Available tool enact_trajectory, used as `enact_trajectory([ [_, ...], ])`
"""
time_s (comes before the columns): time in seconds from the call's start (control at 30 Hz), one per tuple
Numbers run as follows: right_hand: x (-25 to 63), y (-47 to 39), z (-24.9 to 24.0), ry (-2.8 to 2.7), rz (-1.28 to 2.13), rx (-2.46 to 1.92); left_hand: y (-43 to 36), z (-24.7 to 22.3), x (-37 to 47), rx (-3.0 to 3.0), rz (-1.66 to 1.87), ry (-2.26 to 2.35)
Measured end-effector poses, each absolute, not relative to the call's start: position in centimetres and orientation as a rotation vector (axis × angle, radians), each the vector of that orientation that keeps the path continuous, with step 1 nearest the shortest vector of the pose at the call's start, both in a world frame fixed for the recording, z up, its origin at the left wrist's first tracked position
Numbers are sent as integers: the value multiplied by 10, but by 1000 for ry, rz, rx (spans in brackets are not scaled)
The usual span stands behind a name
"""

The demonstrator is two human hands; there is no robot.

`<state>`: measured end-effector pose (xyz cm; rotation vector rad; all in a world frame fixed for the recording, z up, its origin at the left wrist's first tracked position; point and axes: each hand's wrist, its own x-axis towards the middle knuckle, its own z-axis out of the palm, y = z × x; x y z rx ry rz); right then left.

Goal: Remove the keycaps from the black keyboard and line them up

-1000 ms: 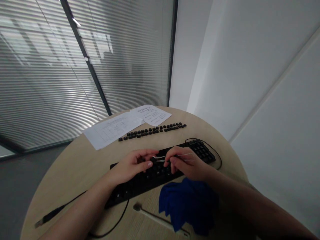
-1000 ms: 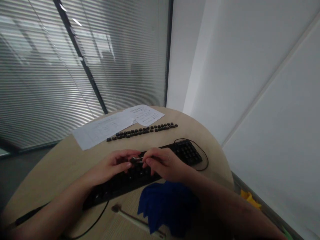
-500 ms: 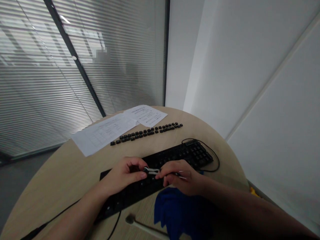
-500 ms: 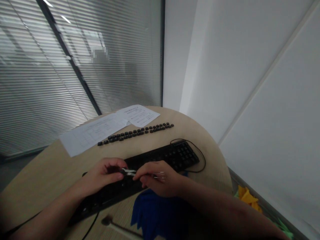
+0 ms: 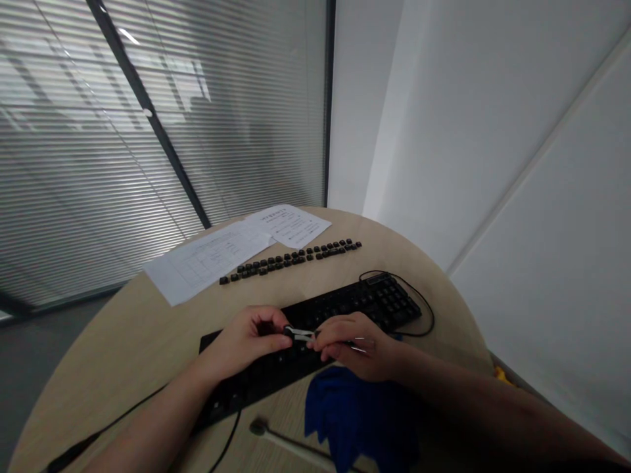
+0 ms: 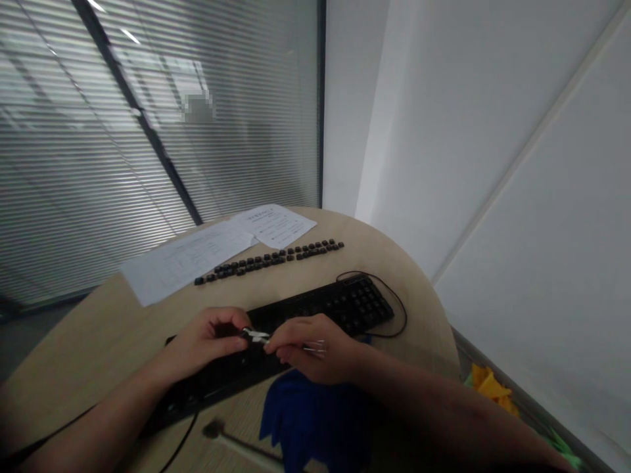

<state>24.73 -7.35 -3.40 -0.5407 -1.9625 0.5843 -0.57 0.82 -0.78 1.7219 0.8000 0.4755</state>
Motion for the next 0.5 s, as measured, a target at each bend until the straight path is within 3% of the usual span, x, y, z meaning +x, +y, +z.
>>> enact_trajectory([
  [0.5, 247, -81, -31, -2051, 451, -529, 5, 0, -6, 1819, 468, 826],
])
